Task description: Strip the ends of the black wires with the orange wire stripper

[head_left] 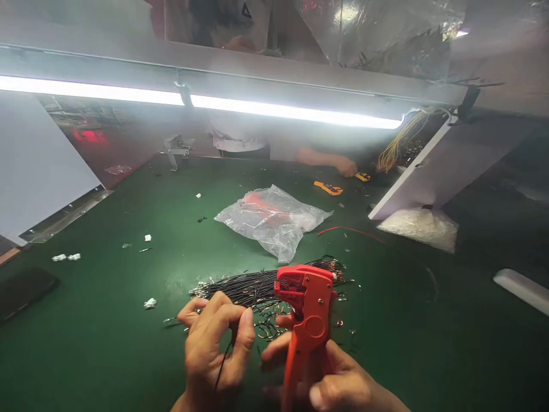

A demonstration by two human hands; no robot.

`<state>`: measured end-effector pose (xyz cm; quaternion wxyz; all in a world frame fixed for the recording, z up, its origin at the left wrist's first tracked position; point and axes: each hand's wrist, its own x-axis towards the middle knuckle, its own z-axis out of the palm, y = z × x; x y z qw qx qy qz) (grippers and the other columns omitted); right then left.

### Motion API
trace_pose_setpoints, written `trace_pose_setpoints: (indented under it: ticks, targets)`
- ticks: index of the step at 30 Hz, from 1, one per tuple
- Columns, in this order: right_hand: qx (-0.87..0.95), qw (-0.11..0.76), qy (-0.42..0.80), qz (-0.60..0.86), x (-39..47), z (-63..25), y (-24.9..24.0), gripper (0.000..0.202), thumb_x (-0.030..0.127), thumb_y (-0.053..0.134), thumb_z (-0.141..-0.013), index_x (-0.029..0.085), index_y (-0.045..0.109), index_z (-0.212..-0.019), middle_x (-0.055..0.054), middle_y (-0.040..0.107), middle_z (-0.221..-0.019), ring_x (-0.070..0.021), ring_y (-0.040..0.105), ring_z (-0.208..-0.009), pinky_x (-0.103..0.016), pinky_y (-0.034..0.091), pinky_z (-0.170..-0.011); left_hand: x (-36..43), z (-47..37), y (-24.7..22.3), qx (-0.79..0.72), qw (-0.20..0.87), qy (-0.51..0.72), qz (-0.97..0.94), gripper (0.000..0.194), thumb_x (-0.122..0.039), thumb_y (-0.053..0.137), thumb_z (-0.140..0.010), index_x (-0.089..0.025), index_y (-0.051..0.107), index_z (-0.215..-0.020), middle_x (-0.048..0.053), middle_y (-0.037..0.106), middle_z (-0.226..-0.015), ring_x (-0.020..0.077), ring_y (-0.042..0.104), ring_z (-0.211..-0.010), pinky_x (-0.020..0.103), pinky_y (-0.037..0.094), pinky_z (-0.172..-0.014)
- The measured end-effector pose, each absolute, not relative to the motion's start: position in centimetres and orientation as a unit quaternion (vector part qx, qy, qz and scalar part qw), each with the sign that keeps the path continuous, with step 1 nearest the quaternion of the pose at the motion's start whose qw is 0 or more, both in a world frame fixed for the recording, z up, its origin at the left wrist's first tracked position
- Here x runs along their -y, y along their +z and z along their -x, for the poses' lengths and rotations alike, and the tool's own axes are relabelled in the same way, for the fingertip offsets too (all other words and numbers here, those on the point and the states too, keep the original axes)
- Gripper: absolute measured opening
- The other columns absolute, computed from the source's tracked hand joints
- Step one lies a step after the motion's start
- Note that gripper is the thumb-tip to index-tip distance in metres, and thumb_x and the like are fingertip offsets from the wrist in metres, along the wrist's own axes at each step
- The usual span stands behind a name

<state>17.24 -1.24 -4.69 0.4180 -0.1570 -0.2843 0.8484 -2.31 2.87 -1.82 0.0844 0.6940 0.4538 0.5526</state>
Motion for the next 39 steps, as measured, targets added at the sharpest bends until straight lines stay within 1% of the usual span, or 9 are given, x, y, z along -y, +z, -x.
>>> trace_pose_setpoints:
  ticks: [4,7,11,17,23,28,31,34,39]
  targets:
    - [0.262,0.467,0.822,0.194,1.5,-16.6,-4.1,0.049,0.024,0.076,-0.090,0.042,0.064,-0.134,0.004,0.072,-0.103,-0.0108,0.065,-0.088,-0.026,0.050,-0.084,-1.9,1.1,-2.4,-0.453,0.138,0.566,-0.675,0.023,-0.008,0.053,-0.092,-0.023,0.054,-0.075,-0.007,0.048,-0.064,0.0130,0.044,-0.059,0.034,0.033,-0.076]
    - [0.303,0.475,0.789,0.245,1.4,-16.3,-4.4,0.057,0.042,0.069,-0.096,0.036,0.049,-0.149,0.005,0.067,-0.075,-0.0105,0.060,-0.065,-0.024,0.050,-0.066,-0.6,-0.3,-3.5,-0.462,0.198,0.565,-0.655,0.021,-0.014,0.051,-0.097,-0.024,0.055,-0.079,-0.005,0.052,-0.068,0.0145,0.047,-0.062,0.030,0.036,-0.066]
    - [0.321,0.447,0.792,0.265,1.0,-15.8,-5.6,0.082,0.062,0.067,-0.090,0.031,0.031,-0.158,0.006,0.064,-0.065,-0.0091,0.055,-0.044,-0.023,0.051,-0.049,0.9,-1.8,-4.6,-0.508,0.266,0.535,-0.621,0.021,-0.023,0.046,-0.103,-0.026,0.054,-0.084,-0.008,0.050,-0.062,0.0117,0.047,-0.051,0.025,0.036,-0.056]
    - [0.360,0.403,0.788,0.295,0.7,-15.6,-4.2,0.080,0.063,0.070,-0.087,0.022,0.043,-0.151,0.015,0.040,-0.045,-0.0056,0.027,-0.036,-0.016,0.030,-0.040,0.8,-2.5,-4.0,-0.601,0.333,0.490,-0.537,0.030,-0.041,0.042,-0.104,-0.027,0.049,-0.079,-0.011,0.035,-0.050,0.0111,0.036,-0.038,0.025,0.026,-0.044]
    - [0.399,0.380,0.766,0.332,0.7,-15.5,-4.1,0.069,0.060,0.068,-0.088,0.016,0.054,-0.139,0.011,0.046,-0.049,-0.0067,0.034,-0.040,-0.018,0.032,-0.043,0.4,-2.0,-4.3,-0.607,0.314,0.478,-0.552,0.032,-0.042,0.041,-0.103,-0.027,0.055,-0.080,-0.010,0.039,-0.048,0.0125,0.039,-0.038,0.026,0.029,-0.045]
    - [0.323,0.411,0.783,0.337,1.3,-16.1,-5.6,0.066,0.025,0.069,-0.069,0.021,0.058,-0.135,0.002,0.064,-0.076,-0.0099,0.054,-0.048,-0.021,0.042,-0.046,-0.5,-0.6,-4.0,-0.588,0.281,0.486,-0.583,0.028,-0.041,0.054,-0.100,-0.025,0.066,-0.080,-0.008,0.057,-0.052,0.0116,0.049,-0.042,0.025,0.036,-0.050]
    - [0.405,0.469,0.702,0.351,1.7,-17.4,-5.4,0.059,0.015,0.068,-0.065,0.024,0.069,-0.123,-0.005,0.073,-0.096,-0.0213,0.068,-0.082,-0.035,0.053,-0.076,-1.5,0.6,-2.9,-0.550,0.203,0.551,-0.594,0.021,-0.031,0.062,-0.095,-0.025,0.065,-0.075,-0.007,0.059,-0.061,0.0114,0.054,-0.054,0.024,0.039,-0.059]
    - [0.425,0.512,0.678,0.313,1.7,-17.9,-4.6,0.059,0.009,0.066,-0.064,0.028,0.074,-0.119,-0.006,0.073,-0.128,-0.0300,0.061,-0.125,-0.046,0.040,-0.111,-1.9,1.2,-2.2,-0.493,0.162,0.580,-0.628,0.016,-0.019,0.061,-0.093,-0.025,0.066,-0.078,-0.006,0.054,-0.064,0.0123,0.049,-0.060,0.026,0.038,-0.062]
    - [0.286,0.494,0.807,0.152,1.6,-17.1,-3.3,0.056,0.016,0.069,-0.080,0.034,0.062,-0.132,-0.002,0.077,-0.108,-0.0238,0.073,-0.097,-0.048,0.053,-0.093,-1.9,1.2,-2.6,-0.418,0.153,0.521,-0.728,0.021,-0.008,0.060,-0.091,-0.023,0.063,-0.076,-0.006,0.053,-0.059,0.0128,0.047,-0.059,0.028,0.040,-0.063]
